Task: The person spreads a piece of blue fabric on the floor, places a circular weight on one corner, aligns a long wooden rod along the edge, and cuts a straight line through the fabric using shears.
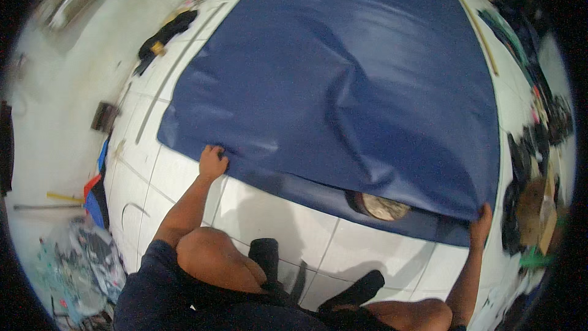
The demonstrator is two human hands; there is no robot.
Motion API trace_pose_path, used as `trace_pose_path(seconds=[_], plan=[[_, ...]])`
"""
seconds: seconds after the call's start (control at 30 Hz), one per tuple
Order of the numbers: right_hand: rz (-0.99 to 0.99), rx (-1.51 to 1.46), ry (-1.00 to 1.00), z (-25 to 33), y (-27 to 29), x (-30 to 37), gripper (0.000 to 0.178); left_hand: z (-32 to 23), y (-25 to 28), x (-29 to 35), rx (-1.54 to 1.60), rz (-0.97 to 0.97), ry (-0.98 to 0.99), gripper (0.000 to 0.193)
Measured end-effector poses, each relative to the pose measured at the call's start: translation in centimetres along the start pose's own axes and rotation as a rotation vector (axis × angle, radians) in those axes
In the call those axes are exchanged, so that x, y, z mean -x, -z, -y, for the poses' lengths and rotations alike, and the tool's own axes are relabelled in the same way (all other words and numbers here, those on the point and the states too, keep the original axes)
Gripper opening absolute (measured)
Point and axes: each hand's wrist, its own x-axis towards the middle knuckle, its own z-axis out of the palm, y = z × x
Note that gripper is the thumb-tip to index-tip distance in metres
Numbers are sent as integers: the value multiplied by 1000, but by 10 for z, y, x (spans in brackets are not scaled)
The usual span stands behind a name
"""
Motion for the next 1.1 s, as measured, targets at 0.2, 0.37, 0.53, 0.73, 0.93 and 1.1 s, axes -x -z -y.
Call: trace_pose_path(seconds=[0.2, 0.37, 0.53, 0.73, 0.93, 1.1], plan=[[69, 152, 86, 28, -22, 6, 46, 126, 52, -6, -187, -261, 321, 61], [161, 441, 49, 34, 17, -5, 52, 178, 70, -41, -221, -180, 313, 63], [182, 468, -36, 6, 34, -19, 46, 214, 83, -102, -274, -369, 189, 65], [280, 456, -130, 48, 50, -23, 42, 195, 89, -134, -250, 10, 523, 92], [376, 107, -100, 10, 46, -32, 39, 222, 84, -138, -76, 6, 534, 113], [302, 25, -126, -16, 29, -23, 37, 218, 90, -139, -127, 44, 586, 116]])
